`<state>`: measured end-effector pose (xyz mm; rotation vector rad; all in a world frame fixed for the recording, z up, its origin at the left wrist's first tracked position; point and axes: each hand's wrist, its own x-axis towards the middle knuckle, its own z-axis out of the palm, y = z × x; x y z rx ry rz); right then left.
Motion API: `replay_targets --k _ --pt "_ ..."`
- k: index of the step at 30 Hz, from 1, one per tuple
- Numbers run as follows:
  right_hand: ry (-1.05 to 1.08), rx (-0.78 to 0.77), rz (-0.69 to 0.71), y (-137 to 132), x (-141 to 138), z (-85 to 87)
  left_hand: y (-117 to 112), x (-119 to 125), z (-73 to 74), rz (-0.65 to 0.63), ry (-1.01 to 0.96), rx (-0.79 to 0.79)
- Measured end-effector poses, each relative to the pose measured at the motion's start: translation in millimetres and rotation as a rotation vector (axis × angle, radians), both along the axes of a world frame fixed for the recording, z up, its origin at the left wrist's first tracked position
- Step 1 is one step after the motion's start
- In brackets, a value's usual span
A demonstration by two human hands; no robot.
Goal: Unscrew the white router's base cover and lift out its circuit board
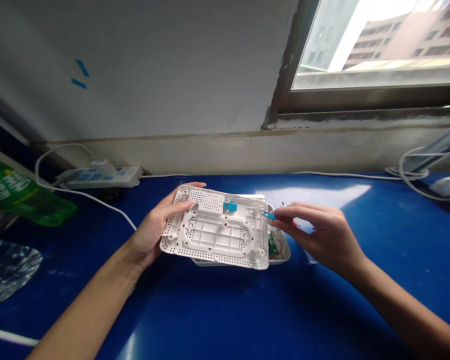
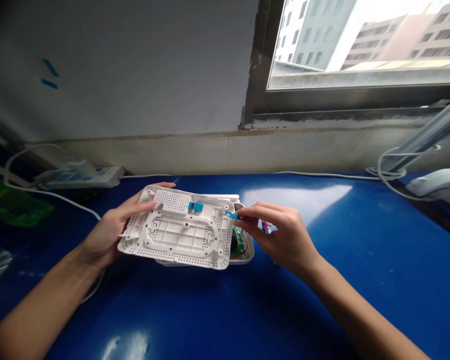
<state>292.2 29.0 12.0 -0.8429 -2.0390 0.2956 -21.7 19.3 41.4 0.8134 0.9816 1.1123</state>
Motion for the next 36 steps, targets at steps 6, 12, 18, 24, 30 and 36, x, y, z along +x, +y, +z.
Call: replay_targets --k 6,12,18,24,30,36 --pt "-0.022 0.055 0.035 4 1 -4.9 0 0 -0.2 -0.069 0.01 0.014" --pt "-0.041 0.061 -0.007 2 0 -4.5 1 2 1.3 -0.006 0.001 0.039" --pt "-0.068 0.079 -0.026 1 0 -2.5 2 2 2.3 0.06 0.013 0.068" --pt "-0.111 0.158 -0.058 0 -1 -7.9 1 2 0.6 0.136 -0.011 0.043" --pt "-0.27 0.309 -0.11 -2 1 -1.5 1 3 -0.1 0.136 -0.017 0.035" --pt "-0.394 0.418 -0.067 1 6 5.5 1 4 0.4 0.129 -0.009 0.032"
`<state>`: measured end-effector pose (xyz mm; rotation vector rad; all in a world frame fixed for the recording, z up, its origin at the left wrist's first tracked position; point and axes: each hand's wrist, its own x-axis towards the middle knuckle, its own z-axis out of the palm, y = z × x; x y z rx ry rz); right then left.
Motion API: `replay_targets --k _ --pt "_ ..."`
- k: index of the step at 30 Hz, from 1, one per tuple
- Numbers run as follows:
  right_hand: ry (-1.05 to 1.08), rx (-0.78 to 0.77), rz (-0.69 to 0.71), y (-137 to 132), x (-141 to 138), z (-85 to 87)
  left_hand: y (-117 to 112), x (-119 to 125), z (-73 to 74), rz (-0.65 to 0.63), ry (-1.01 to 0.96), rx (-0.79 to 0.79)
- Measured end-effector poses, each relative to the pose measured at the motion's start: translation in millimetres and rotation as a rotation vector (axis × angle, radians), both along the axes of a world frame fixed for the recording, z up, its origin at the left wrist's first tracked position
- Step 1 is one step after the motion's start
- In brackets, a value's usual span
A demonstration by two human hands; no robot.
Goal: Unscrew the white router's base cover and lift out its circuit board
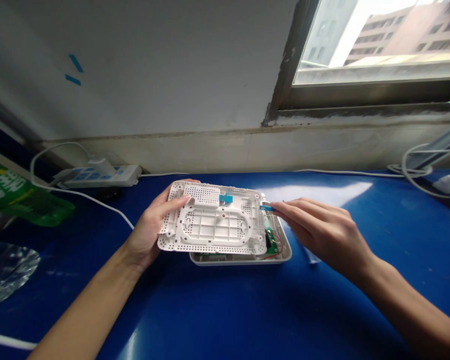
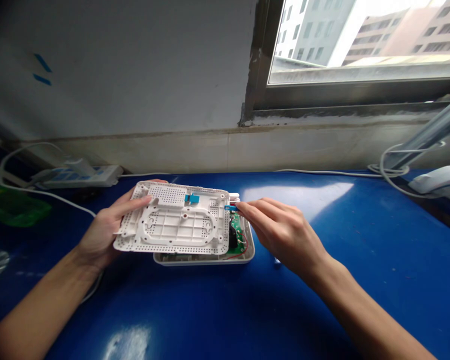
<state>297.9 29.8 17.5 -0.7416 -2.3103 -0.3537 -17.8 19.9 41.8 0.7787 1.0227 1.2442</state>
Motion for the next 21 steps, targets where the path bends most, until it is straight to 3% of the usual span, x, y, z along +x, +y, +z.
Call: replay_targets --k 11,17,21 --pt "-0.062 0.04 0.005 8 0 2.6 0 0 0.4 -0.012 0.015 -0.006" --pt "-0.077 0.018 0.015 7 -14 9.9 0 2 0.1 -0.019 0.01 0.006" --pt "-0.204 0.059 -0.057 4 -29 15.4 -1 2 0.1 -0.039 0.033 0.018"
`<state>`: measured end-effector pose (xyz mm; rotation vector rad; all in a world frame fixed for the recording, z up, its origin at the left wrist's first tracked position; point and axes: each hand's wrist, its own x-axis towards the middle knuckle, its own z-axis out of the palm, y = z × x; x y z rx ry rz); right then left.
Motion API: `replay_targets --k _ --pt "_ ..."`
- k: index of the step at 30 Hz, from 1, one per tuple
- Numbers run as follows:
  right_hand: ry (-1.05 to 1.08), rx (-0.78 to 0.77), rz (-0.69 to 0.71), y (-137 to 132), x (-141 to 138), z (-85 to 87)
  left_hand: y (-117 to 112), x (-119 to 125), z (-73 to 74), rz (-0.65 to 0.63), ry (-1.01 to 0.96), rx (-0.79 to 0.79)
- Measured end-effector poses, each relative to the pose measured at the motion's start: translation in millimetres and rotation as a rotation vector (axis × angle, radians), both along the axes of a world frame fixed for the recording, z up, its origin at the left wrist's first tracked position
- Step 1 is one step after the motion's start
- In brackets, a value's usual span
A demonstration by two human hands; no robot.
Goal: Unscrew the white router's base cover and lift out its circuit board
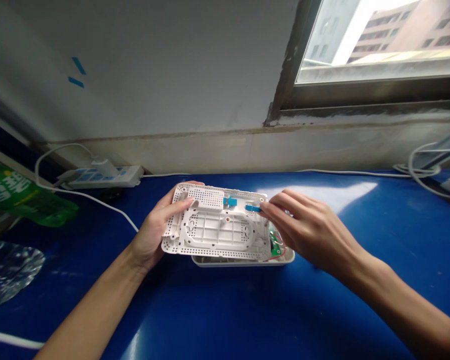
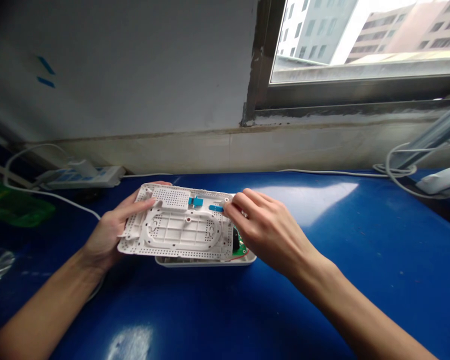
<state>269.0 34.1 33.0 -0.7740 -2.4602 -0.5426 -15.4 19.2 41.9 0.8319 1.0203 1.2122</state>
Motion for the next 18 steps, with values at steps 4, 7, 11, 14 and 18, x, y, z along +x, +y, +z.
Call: replay_targets --k 4,7,11,14,18 --pt "-0.084 0.033 -0.065 0 -16 3.8 -1 -1 -1.0 -0.032 0.017 0.013" --pt "-0.122 0.059 -0.072 3 -22 6.9 -1 -1 -1.5 -0.049 0.035 0.021" --pt "-0.144 0.059 -0.005 10 -18 11.6 -1 -3 0.1 -0.055 0.039 0.025" --pt "-0.054 0.011 0.059 15 -12 11.6 -1 -5 1.5 -0.077 0.029 0.014" --pt "0.148 -0.126 0.111 21 -9 4.4 0 -6 1.0 -0.089 0.02 0.018"
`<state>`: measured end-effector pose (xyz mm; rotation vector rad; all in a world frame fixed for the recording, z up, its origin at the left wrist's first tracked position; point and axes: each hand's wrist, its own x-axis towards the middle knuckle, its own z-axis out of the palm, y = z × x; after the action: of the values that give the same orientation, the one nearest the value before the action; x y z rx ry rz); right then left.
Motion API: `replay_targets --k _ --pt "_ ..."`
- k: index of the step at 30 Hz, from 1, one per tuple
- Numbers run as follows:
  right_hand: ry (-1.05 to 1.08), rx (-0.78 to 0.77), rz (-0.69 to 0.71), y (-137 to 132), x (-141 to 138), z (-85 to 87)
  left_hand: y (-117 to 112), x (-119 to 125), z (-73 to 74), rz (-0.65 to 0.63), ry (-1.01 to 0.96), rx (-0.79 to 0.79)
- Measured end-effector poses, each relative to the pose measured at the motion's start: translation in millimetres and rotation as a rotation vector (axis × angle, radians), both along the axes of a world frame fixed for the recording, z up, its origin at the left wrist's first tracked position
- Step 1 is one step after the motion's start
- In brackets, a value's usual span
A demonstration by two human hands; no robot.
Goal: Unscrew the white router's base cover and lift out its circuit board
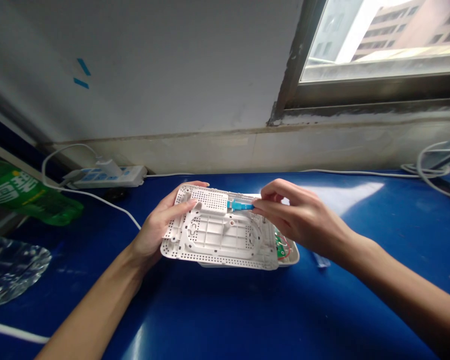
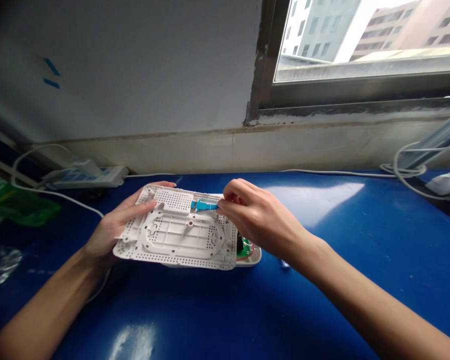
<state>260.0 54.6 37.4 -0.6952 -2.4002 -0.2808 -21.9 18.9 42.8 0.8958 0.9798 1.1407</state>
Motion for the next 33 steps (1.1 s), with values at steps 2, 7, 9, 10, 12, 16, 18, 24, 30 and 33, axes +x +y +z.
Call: replay_targets --k 2,7,9,10,12,16,18,24,30,33 --pt "0.09 -0.057 0.009 2 0 -4.8 0 0 -1.0 0.001 -0.002 0.002" --pt "0.174 -0.139 0.006 3 -3 -11.7 -1 1 -2.8 0.006 0.017 0.014" --pt "0.167 -0.111 0.028 3 -4 -12.2 -1 1 -2.6 0.003 0.021 0.018" --pt "0.161 -0.095 0.043 3 -5 -12.2 -1 1 -2.3 0.002 0.022 0.019" --pt "0.151 -0.081 0.079 4 -7 -12.2 -2 1 -1.6 0.001 0.028 0.027" --pt "0.175 -0.093 0.131 6 -11 -13.4 -3 0 -1.3 0.001 0.048 0.055" --pt "0.193 -0.096 0.14 6 -12 -15.0 -3 -1 -1.7 -0.011 0.055 0.062" --pt "0.219 -0.088 0.158 5 -13 -18.0 -4 -1 -0.9 -0.019 0.066 0.067" --pt "0.229 -0.098 0.153 6 -18 -21.6 -4 -1 -0.6 -0.02 0.066 0.067" --pt "0.242 -0.109 0.149 6 -18 -23.1 -3 -1 -0.6 -0.025 0.057 0.051"
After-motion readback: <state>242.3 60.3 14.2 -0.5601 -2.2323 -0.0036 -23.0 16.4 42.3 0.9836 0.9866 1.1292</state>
